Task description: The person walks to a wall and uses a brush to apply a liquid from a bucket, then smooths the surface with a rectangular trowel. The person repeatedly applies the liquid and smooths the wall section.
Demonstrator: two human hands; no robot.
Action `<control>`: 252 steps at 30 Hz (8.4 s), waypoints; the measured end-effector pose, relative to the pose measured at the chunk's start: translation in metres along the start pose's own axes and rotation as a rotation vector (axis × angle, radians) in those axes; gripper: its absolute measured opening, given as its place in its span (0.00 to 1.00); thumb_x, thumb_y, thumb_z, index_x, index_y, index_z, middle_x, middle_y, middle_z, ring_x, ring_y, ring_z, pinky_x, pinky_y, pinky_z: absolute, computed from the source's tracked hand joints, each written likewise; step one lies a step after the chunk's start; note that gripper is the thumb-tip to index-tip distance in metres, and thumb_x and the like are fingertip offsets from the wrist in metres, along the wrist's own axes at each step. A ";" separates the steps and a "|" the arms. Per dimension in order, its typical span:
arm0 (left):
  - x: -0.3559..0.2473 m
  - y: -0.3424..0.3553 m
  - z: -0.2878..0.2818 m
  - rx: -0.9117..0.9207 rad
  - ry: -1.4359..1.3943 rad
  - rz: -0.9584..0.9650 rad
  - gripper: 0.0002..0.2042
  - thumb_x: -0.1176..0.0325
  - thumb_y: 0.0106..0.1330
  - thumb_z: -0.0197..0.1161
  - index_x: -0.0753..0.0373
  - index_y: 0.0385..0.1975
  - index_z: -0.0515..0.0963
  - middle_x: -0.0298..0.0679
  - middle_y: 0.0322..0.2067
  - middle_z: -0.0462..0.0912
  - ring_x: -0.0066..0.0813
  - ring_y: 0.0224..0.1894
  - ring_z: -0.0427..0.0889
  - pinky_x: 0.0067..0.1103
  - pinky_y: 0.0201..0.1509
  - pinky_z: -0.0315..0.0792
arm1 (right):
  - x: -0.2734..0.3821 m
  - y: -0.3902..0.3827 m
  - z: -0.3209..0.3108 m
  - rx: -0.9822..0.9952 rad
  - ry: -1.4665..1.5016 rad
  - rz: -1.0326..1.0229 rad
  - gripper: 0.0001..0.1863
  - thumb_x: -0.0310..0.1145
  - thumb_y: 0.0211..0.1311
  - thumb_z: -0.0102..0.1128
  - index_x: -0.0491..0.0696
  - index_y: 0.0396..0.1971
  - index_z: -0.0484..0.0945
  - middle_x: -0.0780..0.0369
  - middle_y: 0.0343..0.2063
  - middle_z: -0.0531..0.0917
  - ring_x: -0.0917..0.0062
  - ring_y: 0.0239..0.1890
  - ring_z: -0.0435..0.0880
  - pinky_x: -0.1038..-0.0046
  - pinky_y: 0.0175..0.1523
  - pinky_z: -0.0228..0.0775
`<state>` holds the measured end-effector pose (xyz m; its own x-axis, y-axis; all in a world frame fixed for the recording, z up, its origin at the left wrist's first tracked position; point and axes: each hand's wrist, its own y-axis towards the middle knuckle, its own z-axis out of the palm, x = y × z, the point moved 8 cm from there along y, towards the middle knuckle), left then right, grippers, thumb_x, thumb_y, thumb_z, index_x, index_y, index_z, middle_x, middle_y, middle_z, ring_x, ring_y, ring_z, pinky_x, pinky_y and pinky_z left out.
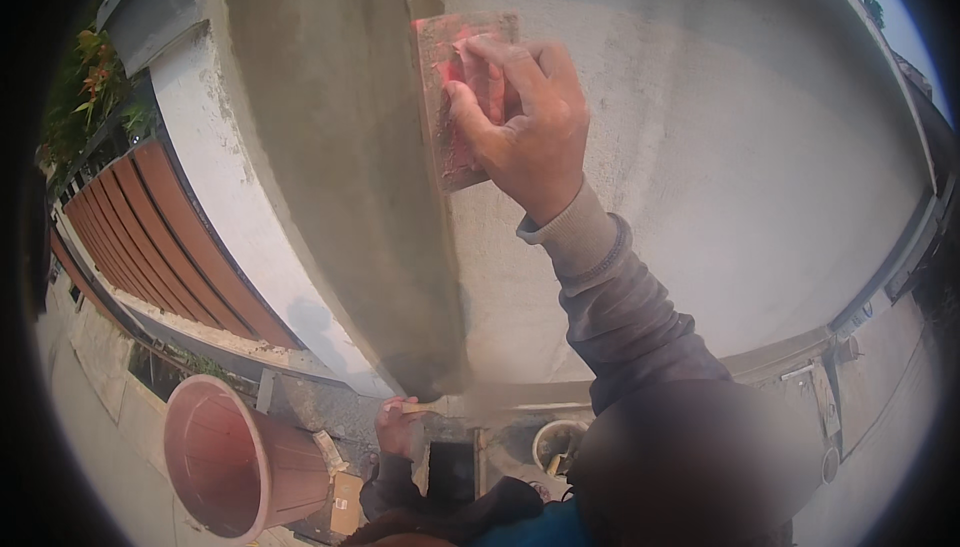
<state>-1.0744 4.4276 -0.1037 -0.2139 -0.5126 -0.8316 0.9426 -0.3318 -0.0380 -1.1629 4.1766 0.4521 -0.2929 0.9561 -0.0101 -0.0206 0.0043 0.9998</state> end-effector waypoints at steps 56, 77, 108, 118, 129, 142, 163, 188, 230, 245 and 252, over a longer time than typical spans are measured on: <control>-0.011 0.037 -0.072 0.043 0.687 0.109 0.14 0.62 0.74 0.54 0.69 0.38 0.76 0.41 0.31 0.86 0.27 0.32 0.84 0.24 0.38 0.77 | 0.057 0.190 0.071 0.123 -0.520 -0.484 0.11 0.38 0.62 0.60 0.51 0.39 0.87 0.57 0.37 0.85 0.60 0.37 0.84 0.62 0.45 0.77; -0.038 0.009 -0.107 -0.209 0.777 0.107 0.13 0.64 0.74 0.56 0.69 0.39 0.78 0.36 0.28 0.81 0.21 0.29 0.78 0.22 0.36 0.72 | 0.054 0.066 0.116 0.212 -0.368 -0.564 0.08 0.37 0.55 0.67 0.56 0.36 0.87 0.67 0.35 0.82 0.76 0.38 0.81 0.73 0.39 0.77; -0.010 0.005 -0.129 -0.319 0.400 0.036 0.12 0.63 0.74 0.56 0.65 0.47 0.73 0.37 0.32 0.78 0.22 0.31 0.78 0.21 0.32 0.78 | -0.026 -0.132 -0.011 0.100 0.443 0.259 0.22 0.26 0.67 0.62 0.41 0.59 0.72 0.53 0.50 0.80 0.70 0.50 0.83 0.68 0.47 0.82; -0.003 0.009 -0.122 -0.253 0.445 0.089 0.12 0.60 0.74 0.55 0.65 0.44 0.73 0.37 0.31 0.78 0.23 0.30 0.79 0.21 0.31 0.77 | -0.045 0.013 0.060 0.014 0.579 0.115 0.18 0.27 0.67 0.63 0.49 0.57 0.79 0.60 0.47 0.83 0.77 0.47 0.84 0.76 0.44 0.84; -0.015 0.009 -0.121 -0.307 0.423 0.083 0.13 0.60 0.73 0.56 0.65 0.41 0.74 0.36 0.30 0.78 0.22 0.31 0.78 0.21 0.32 0.75 | -0.043 0.054 0.082 0.040 0.543 0.289 0.15 0.26 0.70 0.58 0.42 0.54 0.81 0.58 0.42 0.86 0.78 0.39 0.84 0.78 0.43 0.78; -0.011 0.027 -0.114 -0.249 0.405 0.080 0.12 0.62 0.73 0.56 0.65 0.44 0.73 0.36 0.30 0.78 0.23 0.30 0.78 0.21 0.32 0.76 | -0.073 -0.108 0.054 0.134 0.497 0.399 0.19 0.27 0.68 0.62 0.43 0.58 0.77 0.60 0.46 0.82 0.76 0.47 0.84 0.74 0.48 0.81; -0.003 0.023 -0.122 -0.259 0.409 0.088 0.11 0.62 0.74 0.55 0.65 0.41 0.73 0.36 0.28 0.78 0.23 0.27 0.78 0.21 0.28 0.75 | -0.085 0.122 0.107 0.130 0.484 0.271 0.18 0.28 0.70 0.59 0.43 0.57 0.77 0.59 0.49 0.83 0.83 0.40 0.83 0.81 0.39 0.78; -0.013 0.023 -0.113 -0.217 0.489 0.120 0.11 0.62 0.73 0.55 0.66 0.42 0.73 0.37 0.28 0.79 0.23 0.26 0.77 0.22 0.31 0.74 | -0.059 0.186 0.098 0.046 0.690 0.228 0.17 0.26 0.68 0.56 0.43 0.56 0.79 0.61 0.42 0.87 0.85 0.31 0.81 0.83 0.30 0.72; -0.001 0.028 -0.102 -0.170 0.498 0.061 0.12 0.61 0.75 0.54 0.65 0.46 0.73 0.35 0.29 0.77 0.20 0.28 0.76 0.19 0.31 0.74 | 0.038 -0.194 0.093 0.821 -0.160 -0.687 0.14 0.30 0.53 0.64 0.50 0.42 0.83 0.68 0.45 0.80 0.78 0.44 0.79 0.71 0.48 0.76; 0.000 0.011 -0.100 -0.197 0.473 -0.010 0.14 0.59 0.73 0.55 0.66 0.42 0.74 0.35 0.30 0.77 0.21 0.30 0.76 0.21 0.34 0.74 | 0.041 -0.156 0.098 0.528 -0.182 -0.627 0.14 0.30 0.50 0.67 0.51 0.39 0.82 0.67 0.41 0.81 0.76 0.39 0.80 0.73 0.43 0.77; 0.006 0.013 -0.113 -0.210 0.385 -0.012 0.13 0.62 0.74 0.55 0.66 0.47 0.75 0.35 0.30 0.78 0.20 0.30 0.77 0.19 0.32 0.74 | 0.070 -0.045 0.079 0.287 -0.189 -0.657 0.15 0.32 0.47 0.70 0.55 0.39 0.84 0.67 0.37 0.83 0.78 0.33 0.81 0.76 0.33 0.77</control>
<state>-1.0341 4.5101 -0.1716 -0.1512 -0.1636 -0.9749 0.9808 -0.1474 -0.1274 -1.1072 4.2662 0.4082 -0.1363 0.7644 -0.6302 0.1232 0.6443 0.7548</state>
